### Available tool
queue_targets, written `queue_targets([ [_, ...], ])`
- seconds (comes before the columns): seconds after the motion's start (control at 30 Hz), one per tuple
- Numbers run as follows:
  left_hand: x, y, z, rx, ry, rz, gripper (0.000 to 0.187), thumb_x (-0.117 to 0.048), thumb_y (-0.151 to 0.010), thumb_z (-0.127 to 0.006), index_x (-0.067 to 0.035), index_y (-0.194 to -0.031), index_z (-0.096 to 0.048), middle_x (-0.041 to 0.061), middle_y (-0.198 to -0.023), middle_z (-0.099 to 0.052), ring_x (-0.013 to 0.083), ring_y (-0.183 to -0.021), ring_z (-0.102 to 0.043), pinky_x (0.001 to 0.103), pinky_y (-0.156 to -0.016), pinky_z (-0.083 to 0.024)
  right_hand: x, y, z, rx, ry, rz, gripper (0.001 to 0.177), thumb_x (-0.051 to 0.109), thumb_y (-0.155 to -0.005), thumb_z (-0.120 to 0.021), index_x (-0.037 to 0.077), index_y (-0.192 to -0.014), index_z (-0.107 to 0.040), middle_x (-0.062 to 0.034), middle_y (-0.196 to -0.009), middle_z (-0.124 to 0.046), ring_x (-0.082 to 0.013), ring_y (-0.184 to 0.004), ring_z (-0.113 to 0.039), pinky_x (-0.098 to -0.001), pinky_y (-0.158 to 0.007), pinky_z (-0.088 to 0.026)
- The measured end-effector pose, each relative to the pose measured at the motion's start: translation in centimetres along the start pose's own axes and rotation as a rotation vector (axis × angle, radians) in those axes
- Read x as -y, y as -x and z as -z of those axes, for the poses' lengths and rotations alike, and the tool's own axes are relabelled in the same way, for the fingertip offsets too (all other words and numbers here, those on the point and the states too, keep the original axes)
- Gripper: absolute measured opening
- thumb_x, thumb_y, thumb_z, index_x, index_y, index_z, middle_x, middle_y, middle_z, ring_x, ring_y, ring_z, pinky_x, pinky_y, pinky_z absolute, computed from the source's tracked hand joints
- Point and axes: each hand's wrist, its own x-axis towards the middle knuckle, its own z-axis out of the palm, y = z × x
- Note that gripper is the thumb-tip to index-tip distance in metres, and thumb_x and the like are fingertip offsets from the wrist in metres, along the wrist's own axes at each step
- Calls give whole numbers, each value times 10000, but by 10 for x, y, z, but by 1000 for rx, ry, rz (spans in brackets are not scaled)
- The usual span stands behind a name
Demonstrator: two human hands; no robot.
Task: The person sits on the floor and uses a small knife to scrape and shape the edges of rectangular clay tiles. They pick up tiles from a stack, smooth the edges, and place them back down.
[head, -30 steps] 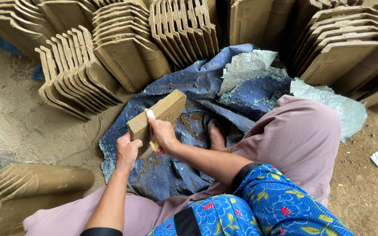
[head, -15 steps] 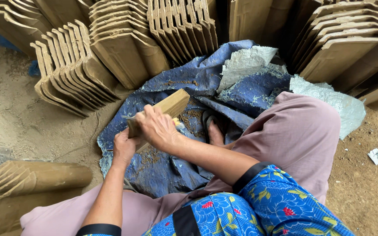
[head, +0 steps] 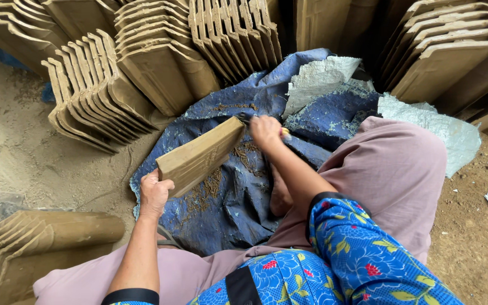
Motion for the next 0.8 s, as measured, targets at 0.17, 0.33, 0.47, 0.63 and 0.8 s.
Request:
queue_targets([
  [0.17, -37, 4, 0, -42, 51, 18, 406, -68, -470, -572, -85, -854, -703, 25, -745, -633, 149, -755, -549, 330, -713, -458, 0, 0, 28, 264, -363, -217, 355, 348, -880, -419, 125, -1000, -667, -146, -1026, -637, -386, -927, -660, -517, -793, -522],
  [0.33, -26, -3, -2, -104, 93, 19, 429, -48, -457, -563, -91, -860, -706, 19, -742, -642, 140, -741, -563, 294, -692, -452, 84, 68, 128, 100, -636, 103, 397, 297, -903, -478, 225, -1285, -554, -165, -1061, -519, -473, -912, -632, -560, -809, -538],
  [0.47, -16, -10, -5, -120, 118, 40, 429, -51, -459, -564, -100, -862, -704, 12, -740, -632, 131, -745, -558, 287, -686, -446, 108, 108, 142, -151, -708, 415, 439, 248, -937, -473, 223, -1375, -452, -90, -875, -442, -374, -794, -596, -477, -613, -534],
  [0.63, -22, -5, -1, -104, 109, 45, 423, -47, -459, -566, -95, -856, -705, 36, -756, -654, 158, -752, -582, 310, -696, -450, 110, 117, 124, -183, -559, 499, 481, 196, -952, -394, 199, -1431, -347, -92, -934, -418, -340, -828, -548, -470, -623, -552],
  [0.8, -21, -9, 5, -75, 86, 12, 432, -58, -439, -574, -100, -851, -697, 30, -755, -632, 150, -766, -559, 306, -700, -442, 104, 116, 127, -170, -448, 498, 525, 128, -924, -379, 188, -1442, -328, -84, -964, -407, -293, -848, -541, -423, -610, -572],
])
